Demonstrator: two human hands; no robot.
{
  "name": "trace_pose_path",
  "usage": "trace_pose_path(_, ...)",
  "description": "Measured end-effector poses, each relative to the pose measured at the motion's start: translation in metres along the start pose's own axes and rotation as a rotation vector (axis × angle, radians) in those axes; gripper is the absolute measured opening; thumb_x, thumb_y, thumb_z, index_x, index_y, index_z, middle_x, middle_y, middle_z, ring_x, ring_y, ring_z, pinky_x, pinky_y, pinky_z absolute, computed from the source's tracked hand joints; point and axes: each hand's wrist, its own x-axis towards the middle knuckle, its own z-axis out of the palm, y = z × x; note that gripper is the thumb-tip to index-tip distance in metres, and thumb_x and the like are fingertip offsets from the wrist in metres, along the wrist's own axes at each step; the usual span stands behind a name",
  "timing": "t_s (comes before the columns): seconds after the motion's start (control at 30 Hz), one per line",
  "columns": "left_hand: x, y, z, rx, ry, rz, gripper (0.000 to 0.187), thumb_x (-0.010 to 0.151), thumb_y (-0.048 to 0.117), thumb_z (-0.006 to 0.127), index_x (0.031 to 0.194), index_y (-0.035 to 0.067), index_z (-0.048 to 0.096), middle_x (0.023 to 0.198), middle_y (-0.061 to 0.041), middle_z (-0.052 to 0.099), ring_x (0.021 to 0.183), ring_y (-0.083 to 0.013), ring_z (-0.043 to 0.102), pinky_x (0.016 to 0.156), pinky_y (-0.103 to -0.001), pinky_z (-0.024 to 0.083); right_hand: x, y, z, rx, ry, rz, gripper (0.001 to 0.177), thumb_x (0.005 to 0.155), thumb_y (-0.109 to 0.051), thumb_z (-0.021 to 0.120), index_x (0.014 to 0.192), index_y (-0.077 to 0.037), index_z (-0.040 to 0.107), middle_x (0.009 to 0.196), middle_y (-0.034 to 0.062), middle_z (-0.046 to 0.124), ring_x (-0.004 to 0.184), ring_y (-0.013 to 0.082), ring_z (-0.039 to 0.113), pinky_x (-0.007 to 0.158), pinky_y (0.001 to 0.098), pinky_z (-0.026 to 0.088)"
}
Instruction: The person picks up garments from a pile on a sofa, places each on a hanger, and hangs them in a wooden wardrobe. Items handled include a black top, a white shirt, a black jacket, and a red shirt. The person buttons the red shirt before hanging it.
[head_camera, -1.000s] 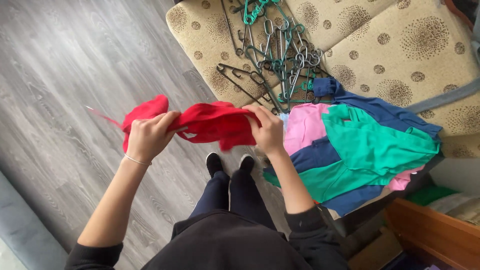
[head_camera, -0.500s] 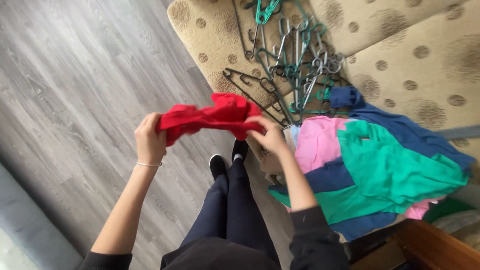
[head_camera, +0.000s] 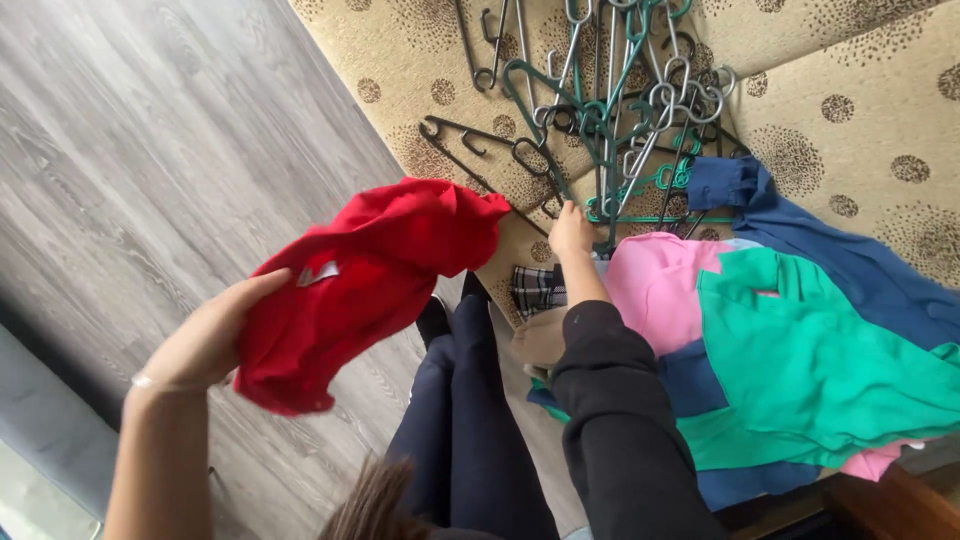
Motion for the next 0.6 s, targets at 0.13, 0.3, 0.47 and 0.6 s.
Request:
trace_pose_path(0.13,0.029,-0.047,-0.056,-0.357,-0.287,0.305,0.041,0.103,0.023,0.055,0.138,0.002,0.059,0.116,-0.015,0.072,0.103,-0.0241,0.07,0.088,-0.035,0.057,0.009,0.01,0.025,0.021,0.092,-0.062,0.041,0.101,-0.023,0.064,0.131,0.0,0.049,0.133,0.0237,0.06,0.124,0.0393,0.058,0.097,0.0506,0.054)
trace_pose_path(0.3,0.029,-0.069,-0.059,-0.59,-0.767,0.667,0.042,0.101,0.007,0.059,0.136,-0.014,0.05,0.099,-0.027,0.074,0.076,-0.034,0.075,0.063,-0.035,0.06,0.001,-0.001,0.023,0.268,-0.031,0.11,0.055,0.101,-0.034,0.061,0.148,-0.01,0.044,0.142,0.0173,0.053,0.122,0.0353,0.059,0.09,0.0501,0.055)
trace_pose_path(0.47,0.009,-0.065,-0.028,-0.696,-0.708,0.644,0.032,0.103,0.017,0.051,0.117,-0.009,0.064,0.106,-0.024,0.075,0.096,-0.036,0.071,0.092,-0.04,0.053,-0.001,-0.006,0.028,0.42,-0.027,0.126,0.036,0.105,-0.041,0.051,0.128,-0.015,0.061,0.129,0.0149,0.064,0.115,0.0356,0.063,0.087,0.0515,0.052)
trace_pose_path(0.6,0.003,-0.074,-0.022,-0.763,0.001,0.593,0.04,0.1,0.021,0.047,0.062,0.022,0.035,0.06,0.009,0.035,0.059,-0.0072,0.035,0.059,-0.02,0.031,-0.055,-0.022,-0.025,0.709,-0.063,0.075,0.048,0.109,-0.041,0.039,0.147,-0.013,0.051,0.081,0.0016,0.068,0.066,0.0117,0.062,0.058,0.0282,0.048)
